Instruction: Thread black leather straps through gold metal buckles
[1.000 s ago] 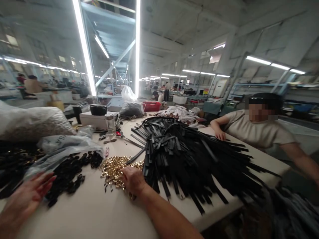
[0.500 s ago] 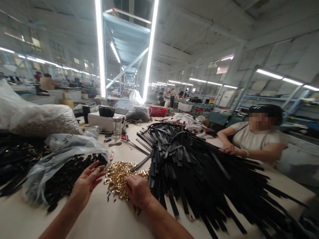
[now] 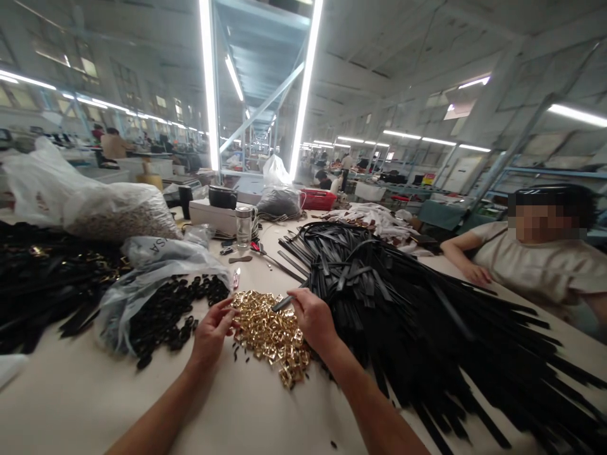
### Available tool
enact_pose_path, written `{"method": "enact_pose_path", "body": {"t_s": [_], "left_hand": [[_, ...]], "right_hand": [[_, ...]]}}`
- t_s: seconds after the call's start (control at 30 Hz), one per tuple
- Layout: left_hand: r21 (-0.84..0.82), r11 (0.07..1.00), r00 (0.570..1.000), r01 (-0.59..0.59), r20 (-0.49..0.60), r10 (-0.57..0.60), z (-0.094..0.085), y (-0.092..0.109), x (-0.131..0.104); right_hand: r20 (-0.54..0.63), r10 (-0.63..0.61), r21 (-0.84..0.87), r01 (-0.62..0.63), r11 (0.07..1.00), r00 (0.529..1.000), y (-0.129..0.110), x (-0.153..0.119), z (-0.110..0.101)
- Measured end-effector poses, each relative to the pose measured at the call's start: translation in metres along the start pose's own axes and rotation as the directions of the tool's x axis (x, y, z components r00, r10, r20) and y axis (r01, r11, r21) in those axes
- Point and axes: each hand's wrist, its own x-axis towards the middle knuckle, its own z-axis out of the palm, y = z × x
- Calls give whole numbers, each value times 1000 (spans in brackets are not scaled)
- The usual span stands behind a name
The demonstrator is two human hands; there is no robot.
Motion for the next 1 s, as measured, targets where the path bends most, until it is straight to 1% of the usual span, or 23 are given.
{"method": "enact_pose_path", "body": {"t_s": [0.07,0.1,0.2,0.3,0.4,0.5,0.6,0.7,0.73,0.77,0.8,0.83,0.87,0.9,0.93,0.97,1.0], "left_hand": [[4,1000,1000,-1,17,1,1,0,-1],[6,1000,1000,1,28,-1,2,-1,-1],[7,1000,999,-3,54,3,3,-1,-3],[1,1000,997,-17,70,16,4,-2,-4],[14,1000,996,-23,87,21,5,-5,-4],[32,999,995,-27,98,24,5,-7,-5],[33,999,994,-29,109,25,6,-7,-6],[25,999,995,-25,100,23,7,-4,-7],[26,999,995,-24,98,22,8,-3,-8],[28,999,995,-26,97,23,8,-2,-8],[28,999,995,-30,100,27,8,-1,-9],[24,999,994,-35,107,33,9,1,-11],[14,999,992,-39,118,37,10,2,-12],[0,999,990,-33,138,33,11,4,-14],[-17,1000,986,-16,167,19,13,6,-17],[-32,999,980,14,201,-8,15,8,-20],[-40,998,972,53,230,-43,16,9,-22]], "right_hand": [[148,2,-207,29,978,989,9,15,2],[210,4,-262,53,964,978,14,21,6],[330,7,-318,104,942,944,27,35,24],[396,14,-354,138,925,918,36,41,40],[399,7,-363,151,919,917,41,41,49],[364,-8,-350,145,926,931,44,41,51],[303,-22,-308,120,944,953,42,42,44],[198,-42,-248,92,964,979,31,37,30],[138,-47,-213,76,974,989,26,33,25],[58,-43,-140,50,989,997,20,28,21],[-38,-16,-10,15,1000,999,14,22,17],[-138,54,200,-25,980,989,9,16,15],[-198,155,428,-57,902,968,4,9,13],[-205,269,638,-80,766,941,1,3,13],[-162,369,791,-103,603,915,-2,-2,14],[-88,436,878,-137,458,896,-3,-6,16],[-9,484,926,-176,335,875,-4,-8,18]]}}
